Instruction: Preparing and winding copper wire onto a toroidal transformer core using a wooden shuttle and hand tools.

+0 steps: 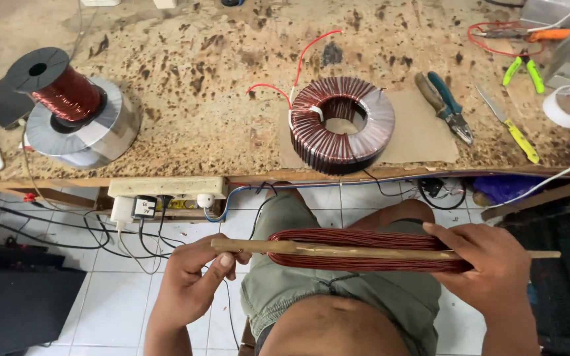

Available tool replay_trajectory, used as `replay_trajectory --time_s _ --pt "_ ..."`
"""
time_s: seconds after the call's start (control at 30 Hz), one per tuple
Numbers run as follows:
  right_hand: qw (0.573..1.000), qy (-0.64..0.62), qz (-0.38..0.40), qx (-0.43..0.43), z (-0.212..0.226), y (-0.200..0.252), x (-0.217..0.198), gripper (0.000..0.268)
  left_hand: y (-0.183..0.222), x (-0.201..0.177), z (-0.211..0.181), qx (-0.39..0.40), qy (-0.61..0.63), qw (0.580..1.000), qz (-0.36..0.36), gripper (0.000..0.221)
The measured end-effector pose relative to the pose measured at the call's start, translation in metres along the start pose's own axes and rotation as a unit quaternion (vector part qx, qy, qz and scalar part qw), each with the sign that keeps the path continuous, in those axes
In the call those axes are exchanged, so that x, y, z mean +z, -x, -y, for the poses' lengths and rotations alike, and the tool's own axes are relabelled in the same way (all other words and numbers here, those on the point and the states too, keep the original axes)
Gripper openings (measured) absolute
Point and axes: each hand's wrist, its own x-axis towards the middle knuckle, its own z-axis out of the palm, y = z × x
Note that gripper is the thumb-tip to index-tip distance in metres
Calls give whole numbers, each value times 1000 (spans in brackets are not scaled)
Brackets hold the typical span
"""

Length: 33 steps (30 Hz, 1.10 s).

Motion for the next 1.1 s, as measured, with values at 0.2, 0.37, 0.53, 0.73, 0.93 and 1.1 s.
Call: replay_trajectory --time_s 0.2,0.37,0.53,0.73,0.93,1.1 --pt "1000 23 13 10 7 -2 -21 42 1 6 28 -86 -190 978 7 31" --pt "995 88 51 -7 7 -2 -37 43 0 15 38 -82 -150 985 -14 39" --pt "992 62 103 28 6 2 -32 43 3 13 46 -116 39 992 24 51" --pt "984 37 155 80 -3 20 -17 57 9 9 57 -70 162 983 55 44" --pt "988 17 132 77 -1 20 -20 54 5 4 48 -70 194 970 126 44" --pt "994 54 91 34 -9 23 -24 48 3 7 43 -140 55 983 109 44"
